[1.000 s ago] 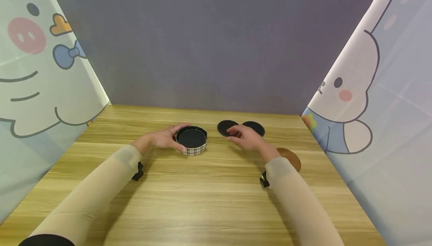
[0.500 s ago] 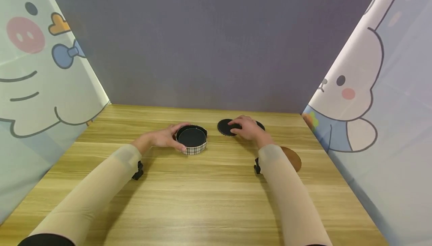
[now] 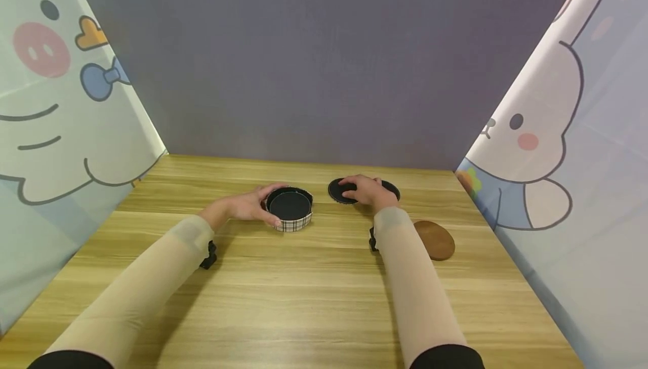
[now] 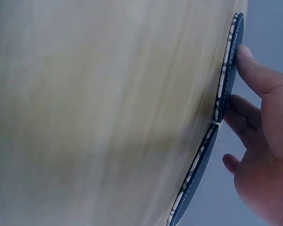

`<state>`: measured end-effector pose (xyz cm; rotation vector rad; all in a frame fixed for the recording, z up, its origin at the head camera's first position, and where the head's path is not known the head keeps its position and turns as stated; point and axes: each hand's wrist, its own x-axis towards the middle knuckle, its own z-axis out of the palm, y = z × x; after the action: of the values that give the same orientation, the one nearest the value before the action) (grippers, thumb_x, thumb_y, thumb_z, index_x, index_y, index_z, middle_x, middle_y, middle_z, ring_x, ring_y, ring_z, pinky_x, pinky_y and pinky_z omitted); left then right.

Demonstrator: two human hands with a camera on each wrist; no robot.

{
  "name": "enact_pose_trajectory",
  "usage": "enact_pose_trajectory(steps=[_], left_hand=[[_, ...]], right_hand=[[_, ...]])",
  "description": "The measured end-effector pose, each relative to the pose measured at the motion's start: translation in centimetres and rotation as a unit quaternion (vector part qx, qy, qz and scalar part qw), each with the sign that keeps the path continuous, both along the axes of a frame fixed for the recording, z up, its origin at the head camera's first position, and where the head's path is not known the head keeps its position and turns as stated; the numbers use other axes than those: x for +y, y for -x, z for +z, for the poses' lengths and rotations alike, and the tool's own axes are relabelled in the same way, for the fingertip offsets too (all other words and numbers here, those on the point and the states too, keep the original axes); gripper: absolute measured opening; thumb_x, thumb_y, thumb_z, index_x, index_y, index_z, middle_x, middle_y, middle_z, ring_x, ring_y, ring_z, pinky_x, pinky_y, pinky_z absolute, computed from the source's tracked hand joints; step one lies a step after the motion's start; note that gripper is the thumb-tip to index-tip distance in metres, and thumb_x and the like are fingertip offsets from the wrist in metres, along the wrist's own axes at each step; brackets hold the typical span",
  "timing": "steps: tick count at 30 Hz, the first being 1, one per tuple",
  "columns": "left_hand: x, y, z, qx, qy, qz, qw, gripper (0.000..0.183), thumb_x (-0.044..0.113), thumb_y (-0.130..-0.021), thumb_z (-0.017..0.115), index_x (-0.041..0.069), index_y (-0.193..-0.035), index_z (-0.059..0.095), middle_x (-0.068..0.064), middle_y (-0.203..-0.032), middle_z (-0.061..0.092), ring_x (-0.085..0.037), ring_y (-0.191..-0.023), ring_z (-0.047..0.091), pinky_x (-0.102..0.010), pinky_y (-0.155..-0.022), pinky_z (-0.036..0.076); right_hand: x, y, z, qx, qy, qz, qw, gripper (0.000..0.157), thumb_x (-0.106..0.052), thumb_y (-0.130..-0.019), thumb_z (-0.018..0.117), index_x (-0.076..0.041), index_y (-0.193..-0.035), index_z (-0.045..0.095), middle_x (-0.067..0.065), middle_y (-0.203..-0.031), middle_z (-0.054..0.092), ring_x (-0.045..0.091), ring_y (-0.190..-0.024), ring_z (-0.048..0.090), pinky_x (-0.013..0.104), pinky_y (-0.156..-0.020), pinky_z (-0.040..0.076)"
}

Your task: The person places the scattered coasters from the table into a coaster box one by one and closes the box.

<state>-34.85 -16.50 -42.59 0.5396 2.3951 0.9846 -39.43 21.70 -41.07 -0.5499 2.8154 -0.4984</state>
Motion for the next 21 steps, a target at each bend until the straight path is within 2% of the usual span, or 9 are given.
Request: enact_pose_trajectory(steps=[3, 8, 14, 21], left_hand=[[-0.1, 0.2, -0.1, -0.005, -0.002, -0.001, 1.0000, 0.131, 0.067, -0.072, 0.098, 0.052, -0.173, 0.017, -0.022, -0.183, -0.008, -0.051, -0.168, 0.006, -0.078, -0.129, 0.015], [-0.1, 0.3, -0.2, -0.005, 0.001, -0.001, 1.0000, 0.128, 0.065, -0.074, 0.098, 0.053, -0.173, 0.017, -0.022, -0.183, -0.007, -0.052, -0.168, 0.007, -0.078, -0.128, 0.017], [0.0, -0.1, 0.1, 0.007, 0.008, -0.003, 0.9999, 0.126, 0.062, -0.080, 0.095, 0.048, -0.175, 0.014, -0.025, -0.182, -0.005, -0.056, -0.166, 0.012, -0.079, -0.127, 0.018], [0.1, -0.8, 0.6, 0.018, 0.005, -0.011, 0.9998, 0.119, 0.055, -0.087, 0.092, 0.045, -0.176, 0.014, -0.025, -0.183, -0.008, -0.055, -0.168, 0.002, -0.082, -0.126, 0.015]], right_hand=[[0.0, -0.2, 0.1, -0.007, -0.004, 0.000, 1.000, 0.050, -0.036, -0.114, 0.062, -0.027, -0.162, 0.056, 0.014, -0.174, 0.044, 0.044, -0.161, 0.038, 0.073, -0.126, 0.017], [-0.5, -1.0, 0.2, 0.005, -0.032, 0.016, 0.999, 0.048, -0.040, -0.112, 0.064, -0.030, -0.159, 0.060, 0.011, -0.173, 0.046, 0.039, -0.160, 0.040, 0.069, -0.124, 0.019], [-0.5, -2.7, 0.3, 0.019, -0.054, 0.046, 0.997, 0.049, -0.042, -0.111, 0.066, -0.029, -0.158, 0.061, 0.012, -0.169, 0.050, 0.039, -0.158, 0.042, 0.070, -0.121, 0.023], [0.0, -5.4, 0.7, 0.021, -0.065, 0.068, 0.995, 0.053, -0.046, -0.110, 0.067, -0.027, -0.159, 0.060, 0.019, -0.166, 0.050, 0.046, -0.156, 0.042, 0.072, -0.120, 0.027]])
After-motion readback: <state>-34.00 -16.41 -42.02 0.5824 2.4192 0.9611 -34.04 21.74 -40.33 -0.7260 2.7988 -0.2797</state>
